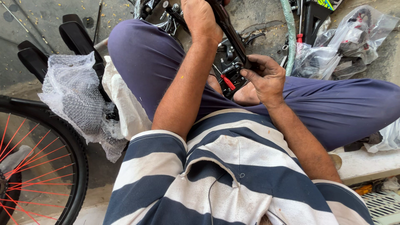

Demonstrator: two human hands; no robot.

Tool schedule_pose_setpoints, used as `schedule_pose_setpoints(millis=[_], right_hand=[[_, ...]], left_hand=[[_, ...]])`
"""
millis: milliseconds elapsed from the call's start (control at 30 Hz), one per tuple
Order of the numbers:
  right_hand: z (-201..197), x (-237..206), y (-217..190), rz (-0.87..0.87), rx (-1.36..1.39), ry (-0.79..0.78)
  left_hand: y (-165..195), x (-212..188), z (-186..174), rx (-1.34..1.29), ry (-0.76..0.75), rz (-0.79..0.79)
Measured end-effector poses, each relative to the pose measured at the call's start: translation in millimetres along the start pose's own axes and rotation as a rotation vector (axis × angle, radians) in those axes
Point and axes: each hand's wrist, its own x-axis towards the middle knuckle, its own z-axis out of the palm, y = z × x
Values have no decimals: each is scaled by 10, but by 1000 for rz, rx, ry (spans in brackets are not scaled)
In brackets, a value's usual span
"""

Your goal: The person sits on the ground and attaches a handlebar to a bicycle stem, threading and tightening the bolts with a hex key. They then fit and press a foam-wrapped grip onto the handlebar and continue tightening the stem hardware.

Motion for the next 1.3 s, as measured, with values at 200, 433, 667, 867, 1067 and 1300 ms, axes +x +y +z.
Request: schedule_pose_setpoints(millis=[200,433,667,867,1067,1300], right_hand=[[2,-12,1,-2,6,-11],[4,-12,8,7,-12,-8],[4,-12,0,3,0,-14],[-2,-5,-2,-1,-42,-18],[-8,-9,5,8,-17,-17],[3,-5,9,2,1,-25]], left_hand=[[-164,24,-159,20,-108,48],[-249,48,-252,-19,-115,-14],[-114,-13,-151,90,-131,17],[-25,-30,-20,51,-4,-56],[-40,-20,-37,72,30,-60],[-122,43,-127,124,25,-50]])
